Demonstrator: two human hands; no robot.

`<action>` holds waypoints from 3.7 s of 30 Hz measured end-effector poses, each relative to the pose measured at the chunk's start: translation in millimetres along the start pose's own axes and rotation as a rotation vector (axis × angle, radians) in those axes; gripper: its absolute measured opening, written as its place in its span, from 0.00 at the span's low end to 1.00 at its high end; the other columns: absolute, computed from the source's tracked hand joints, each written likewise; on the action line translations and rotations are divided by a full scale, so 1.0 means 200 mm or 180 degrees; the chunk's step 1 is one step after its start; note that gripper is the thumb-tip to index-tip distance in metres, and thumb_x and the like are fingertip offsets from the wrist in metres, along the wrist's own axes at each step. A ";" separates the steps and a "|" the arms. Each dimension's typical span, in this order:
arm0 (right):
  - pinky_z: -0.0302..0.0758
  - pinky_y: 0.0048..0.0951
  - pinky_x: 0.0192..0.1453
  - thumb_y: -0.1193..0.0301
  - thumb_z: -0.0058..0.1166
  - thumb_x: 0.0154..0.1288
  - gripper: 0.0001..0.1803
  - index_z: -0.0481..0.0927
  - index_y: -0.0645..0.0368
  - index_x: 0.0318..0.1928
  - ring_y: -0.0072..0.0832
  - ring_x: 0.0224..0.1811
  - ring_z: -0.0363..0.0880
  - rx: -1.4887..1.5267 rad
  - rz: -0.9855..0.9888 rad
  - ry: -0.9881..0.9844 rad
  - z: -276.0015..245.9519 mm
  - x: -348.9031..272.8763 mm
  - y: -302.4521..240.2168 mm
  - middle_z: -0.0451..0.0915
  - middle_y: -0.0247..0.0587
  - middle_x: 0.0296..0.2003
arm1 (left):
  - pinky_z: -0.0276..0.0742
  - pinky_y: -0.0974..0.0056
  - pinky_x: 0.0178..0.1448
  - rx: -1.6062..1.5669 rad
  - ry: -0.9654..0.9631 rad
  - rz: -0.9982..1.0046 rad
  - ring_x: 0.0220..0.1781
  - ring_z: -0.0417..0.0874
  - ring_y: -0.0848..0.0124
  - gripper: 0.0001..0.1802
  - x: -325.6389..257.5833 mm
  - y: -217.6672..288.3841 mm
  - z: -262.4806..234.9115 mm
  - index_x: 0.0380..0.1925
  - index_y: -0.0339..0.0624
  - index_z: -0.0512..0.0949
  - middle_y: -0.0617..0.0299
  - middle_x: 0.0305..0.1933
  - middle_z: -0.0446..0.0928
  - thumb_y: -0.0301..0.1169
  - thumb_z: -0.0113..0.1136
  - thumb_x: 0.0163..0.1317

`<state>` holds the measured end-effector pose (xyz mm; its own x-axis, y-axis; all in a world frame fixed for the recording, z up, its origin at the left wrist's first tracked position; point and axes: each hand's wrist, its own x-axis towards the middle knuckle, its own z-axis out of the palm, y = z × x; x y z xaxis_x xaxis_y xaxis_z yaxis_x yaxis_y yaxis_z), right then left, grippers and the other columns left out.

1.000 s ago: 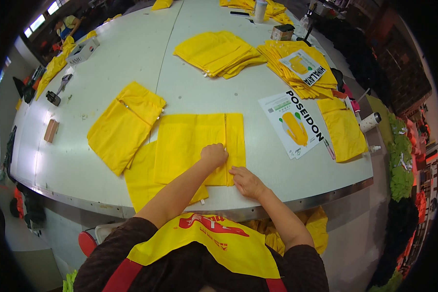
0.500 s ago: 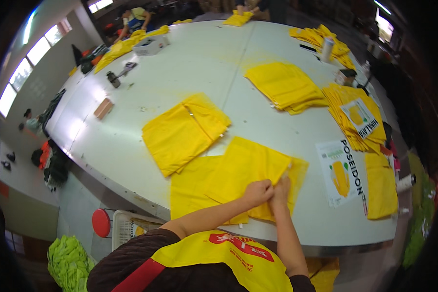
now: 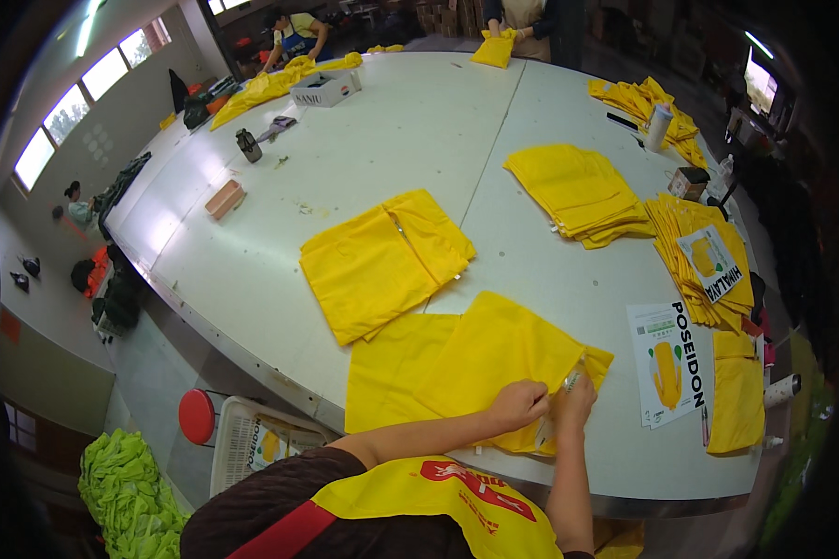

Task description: The person inserts white paper inserts into yellow fabric pieces, folds them, and stacks them. Then the person unfolds a large yellow garment, uses shears to cut threads or tags, and lays the garment flat on the table.

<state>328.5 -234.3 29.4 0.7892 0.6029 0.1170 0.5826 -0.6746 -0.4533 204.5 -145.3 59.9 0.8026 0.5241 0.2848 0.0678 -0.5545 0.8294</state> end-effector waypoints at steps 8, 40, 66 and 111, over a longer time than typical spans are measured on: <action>0.66 0.43 0.55 0.68 0.47 0.62 0.18 0.72 0.71 0.46 0.53 0.50 0.68 0.0324 0.0813 0.0023 0.08 -0.09 -0.04 0.72 0.62 0.46 | 0.68 0.51 0.37 0.0245 -0.0166 0.0459 0.29 0.74 0.50 0.11 -0.08 -0.06 0.02 0.18 0.37 0.71 0.47 0.22 0.73 0.32 0.54 0.53; 0.71 0.29 0.30 0.73 0.53 0.57 0.21 0.74 0.57 0.53 0.25 0.24 0.74 0.1436 -0.0372 -0.1125 -0.29 -0.25 -0.08 0.79 0.43 0.28 | 0.50 0.47 0.69 0.0698 -0.0010 0.0254 0.68 0.58 0.49 0.37 -0.11 -0.32 -0.12 0.61 0.39 0.63 0.44 0.65 0.61 0.48 0.57 0.55; 0.75 0.33 0.52 0.71 0.46 0.68 0.13 0.69 0.59 0.52 0.29 0.50 0.75 0.5662 0.1438 0.0982 -0.22 0.12 0.12 0.74 0.39 0.49 | 0.76 0.58 0.49 -0.3951 -0.1259 -0.3127 0.51 0.76 0.66 0.29 -0.01 -0.11 -0.10 0.60 0.46 0.62 0.57 0.51 0.73 0.44 0.56 0.62; 0.73 0.30 0.55 0.74 0.57 0.56 0.27 0.68 0.64 0.57 0.29 0.50 0.76 0.4380 0.1369 -0.1689 -0.73 -0.28 0.53 0.76 0.41 0.50 | 0.77 0.57 0.52 -0.2907 0.0138 -0.2875 0.52 0.77 0.59 0.20 0.24 -0.62 -0.51 0.53 0.34 0.69 0.52 0.52 0.74 0.27 0.55 0.60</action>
<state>374.4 -400.3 103.6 0.5135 0.7506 -0.4157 -0.5251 -0.1083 -0.8441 173.6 15.4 19.7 0.6638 0.5103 -0.5468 0.1324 0.6393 0.7575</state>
